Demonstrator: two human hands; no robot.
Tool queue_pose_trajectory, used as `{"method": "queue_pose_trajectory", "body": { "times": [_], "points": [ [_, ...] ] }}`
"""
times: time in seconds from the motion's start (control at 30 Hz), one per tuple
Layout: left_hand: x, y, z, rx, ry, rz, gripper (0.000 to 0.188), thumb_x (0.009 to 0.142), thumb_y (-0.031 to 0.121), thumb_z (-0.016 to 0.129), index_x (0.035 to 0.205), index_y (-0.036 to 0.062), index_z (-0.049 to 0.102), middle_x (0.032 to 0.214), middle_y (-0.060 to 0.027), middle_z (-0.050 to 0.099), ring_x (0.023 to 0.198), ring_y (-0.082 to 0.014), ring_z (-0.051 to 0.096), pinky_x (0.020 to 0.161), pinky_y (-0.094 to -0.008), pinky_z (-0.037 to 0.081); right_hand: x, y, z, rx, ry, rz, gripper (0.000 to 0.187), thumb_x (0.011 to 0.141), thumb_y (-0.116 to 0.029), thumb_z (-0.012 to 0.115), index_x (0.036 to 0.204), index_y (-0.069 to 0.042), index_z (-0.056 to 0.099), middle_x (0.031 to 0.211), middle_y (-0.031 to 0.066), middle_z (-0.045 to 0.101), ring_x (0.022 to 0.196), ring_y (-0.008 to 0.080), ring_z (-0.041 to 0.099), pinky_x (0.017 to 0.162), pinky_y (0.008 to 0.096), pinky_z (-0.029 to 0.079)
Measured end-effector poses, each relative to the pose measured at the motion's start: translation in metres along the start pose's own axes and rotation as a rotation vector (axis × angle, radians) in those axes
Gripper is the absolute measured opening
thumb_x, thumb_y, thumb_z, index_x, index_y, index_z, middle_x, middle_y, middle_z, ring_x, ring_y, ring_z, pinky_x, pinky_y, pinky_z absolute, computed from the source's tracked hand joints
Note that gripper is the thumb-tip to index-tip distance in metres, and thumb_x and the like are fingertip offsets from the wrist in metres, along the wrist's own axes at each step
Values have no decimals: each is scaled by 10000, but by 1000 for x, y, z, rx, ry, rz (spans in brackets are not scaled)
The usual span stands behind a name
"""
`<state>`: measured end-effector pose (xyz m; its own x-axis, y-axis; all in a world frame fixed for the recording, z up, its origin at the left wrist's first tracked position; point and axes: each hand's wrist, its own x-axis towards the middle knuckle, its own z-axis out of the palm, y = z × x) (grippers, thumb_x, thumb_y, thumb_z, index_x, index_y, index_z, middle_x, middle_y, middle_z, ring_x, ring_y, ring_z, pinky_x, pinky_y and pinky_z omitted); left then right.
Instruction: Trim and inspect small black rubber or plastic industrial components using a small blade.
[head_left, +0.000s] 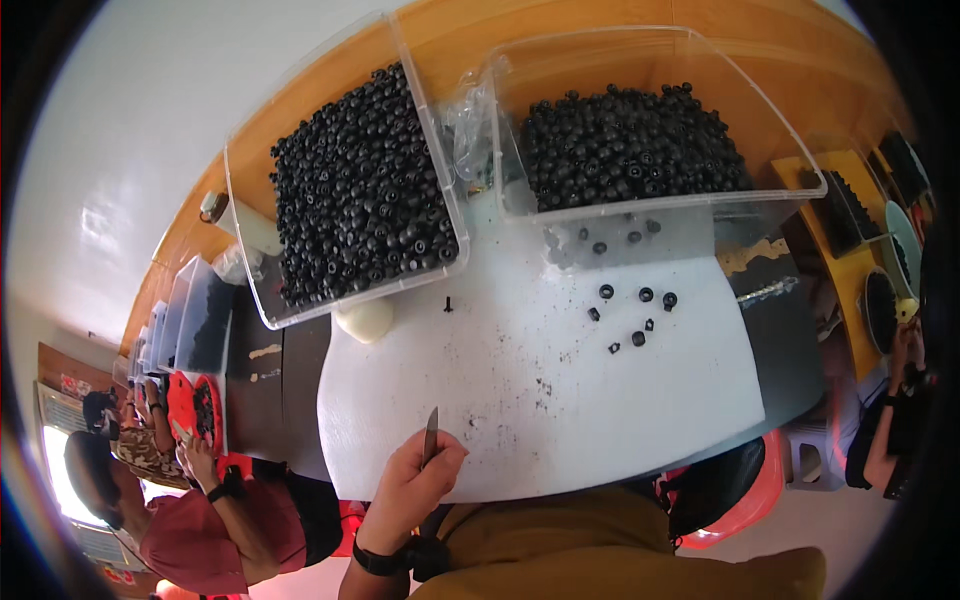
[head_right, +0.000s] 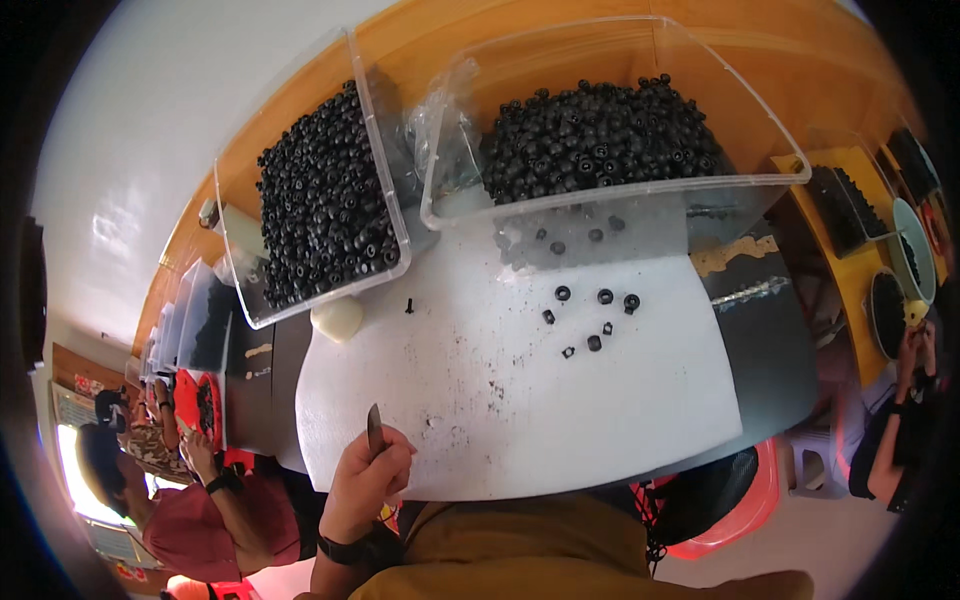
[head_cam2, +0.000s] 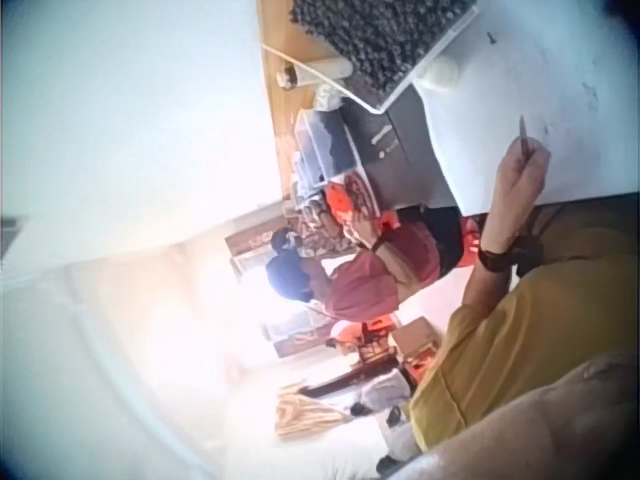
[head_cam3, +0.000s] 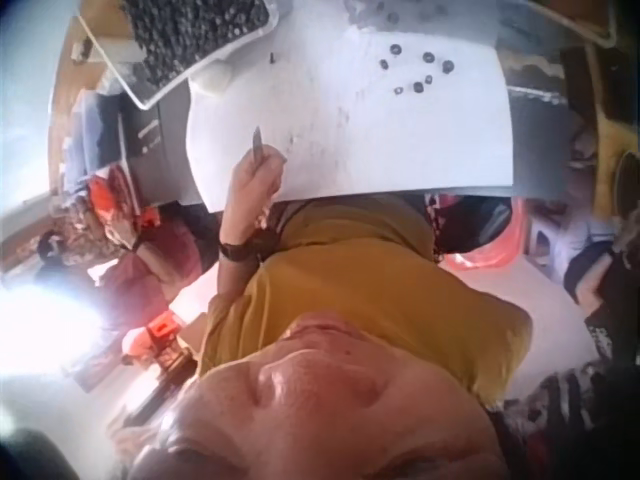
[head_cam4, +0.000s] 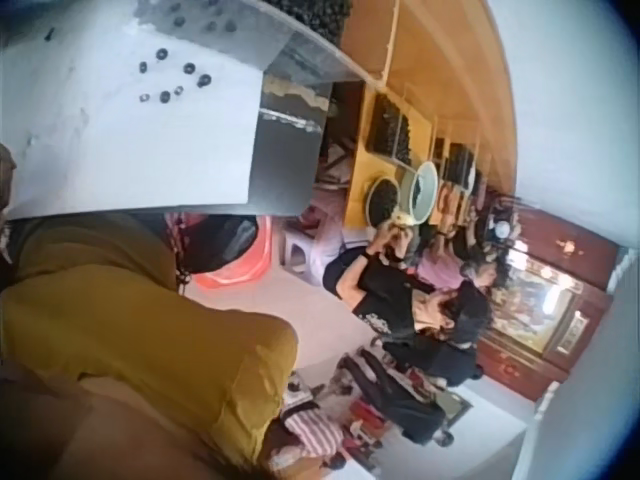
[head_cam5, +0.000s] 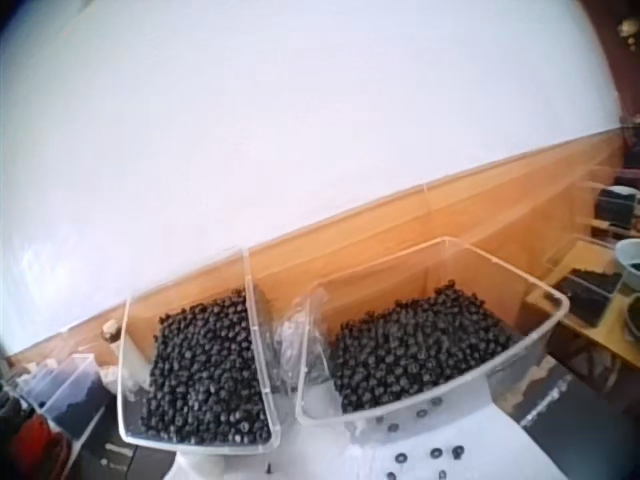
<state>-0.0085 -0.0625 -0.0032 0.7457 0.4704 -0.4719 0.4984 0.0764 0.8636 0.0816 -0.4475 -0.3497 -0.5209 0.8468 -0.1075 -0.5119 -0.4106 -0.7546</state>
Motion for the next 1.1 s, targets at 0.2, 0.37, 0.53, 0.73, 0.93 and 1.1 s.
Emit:
{"method": "queue_pose_trajectory", "body": {
  "times": [0.2,0.37,0.53,0.73,0.93,1.1],
  "points": [
    [10,-19,-9,-127,-102,-9,75,859,93,482,847,25,512,568,35,378,473,-48,333,425,-192,254,-18,-16,40,-26,58,44,314,861,-211,549,1048,41,572,966,98,607,865,201,548,825,306,430],
    [10,-23,-19,-246,-174,67,154,896,185,467,858,40,506,625,24,424,468,-57,349,434,-203,285,16,-195,93,-350,211,559,295,881,-238,551,1041,8,584,954,45,627,840,121,559,761,274,453],
    [16,-34,-25,-270,-215,151,136,884,181,500,857,48,512,612,22,411,459,-59,352,420,-208,279,53,-346,145,-601,503,94,180,825,-200,629,885,-30,629,756,12,612,681,85,549,622,244,447],
    [20,-35,-25,-323,-266,146,131,867,169,518,845,42,497,605,15,414,454,-65,352,410,-213,278,135,-442,126,-1562,1152,-399,102,758,-123,600,804,-34,581,708,132,568,655,262,581,583,341,456],
    [15,-37,-35,-345,-309,116,131,901,149,470,881,24,500,595,9,407,473,-71,358,430,-218,287,190,-469,69,-1835,1190,-782,119,738,-81,572,827,-5,553,824,134,548,737,306,573,626,416,462],
    [19,-43,-43,-441,-398,126,125,929,142,452,908,28,501,580,16,388,483,-64,343,447,-206,296,201,-502,45,-2143,1182,-576,140,745,-66,584,875,-18,570,817,98,554,768,292,547,657,385,435]
  ]
}}
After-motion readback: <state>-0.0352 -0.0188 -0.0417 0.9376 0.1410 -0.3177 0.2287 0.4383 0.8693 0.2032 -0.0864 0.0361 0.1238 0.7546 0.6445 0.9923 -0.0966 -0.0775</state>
